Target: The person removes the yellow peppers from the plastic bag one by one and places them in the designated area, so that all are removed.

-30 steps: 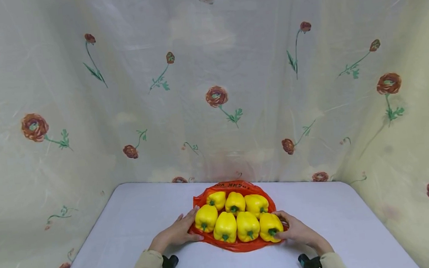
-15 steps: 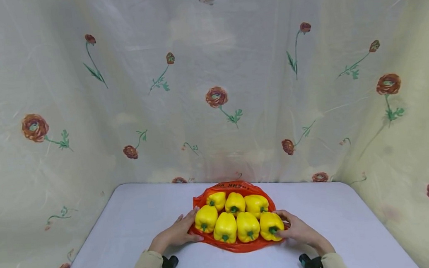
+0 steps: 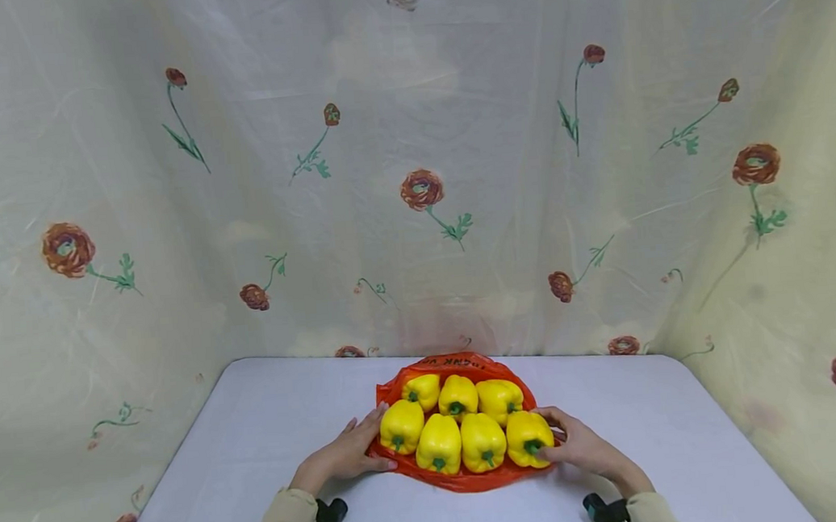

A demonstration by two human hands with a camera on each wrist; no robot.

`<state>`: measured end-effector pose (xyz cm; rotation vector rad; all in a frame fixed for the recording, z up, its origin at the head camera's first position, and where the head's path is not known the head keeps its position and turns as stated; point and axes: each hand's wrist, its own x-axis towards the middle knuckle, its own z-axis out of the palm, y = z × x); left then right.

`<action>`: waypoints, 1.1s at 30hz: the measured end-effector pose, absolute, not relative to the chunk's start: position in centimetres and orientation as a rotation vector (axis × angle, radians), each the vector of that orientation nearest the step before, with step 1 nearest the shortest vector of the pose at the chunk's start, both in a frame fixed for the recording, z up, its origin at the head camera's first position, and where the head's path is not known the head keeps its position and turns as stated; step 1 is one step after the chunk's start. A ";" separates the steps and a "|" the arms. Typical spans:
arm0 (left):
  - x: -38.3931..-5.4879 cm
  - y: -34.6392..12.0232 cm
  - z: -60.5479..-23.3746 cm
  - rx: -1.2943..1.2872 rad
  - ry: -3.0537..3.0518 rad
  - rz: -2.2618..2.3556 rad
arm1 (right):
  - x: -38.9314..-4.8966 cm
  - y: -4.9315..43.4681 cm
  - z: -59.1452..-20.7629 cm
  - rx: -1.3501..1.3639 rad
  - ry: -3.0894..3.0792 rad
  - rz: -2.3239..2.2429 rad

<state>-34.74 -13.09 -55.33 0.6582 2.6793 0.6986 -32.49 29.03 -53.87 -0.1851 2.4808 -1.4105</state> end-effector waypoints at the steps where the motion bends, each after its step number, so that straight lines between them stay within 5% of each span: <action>1: -34.7 -13.1 -55.3 0.659 2.678 0.702 | -32.5 29.0 -53.8 -0.188 2.477 -1.419; 33: -34.6 -13.0 -55.0 0.672 2.668 0.700 | -30.8 29.5 -49.6 -0.248 2.564 -1.403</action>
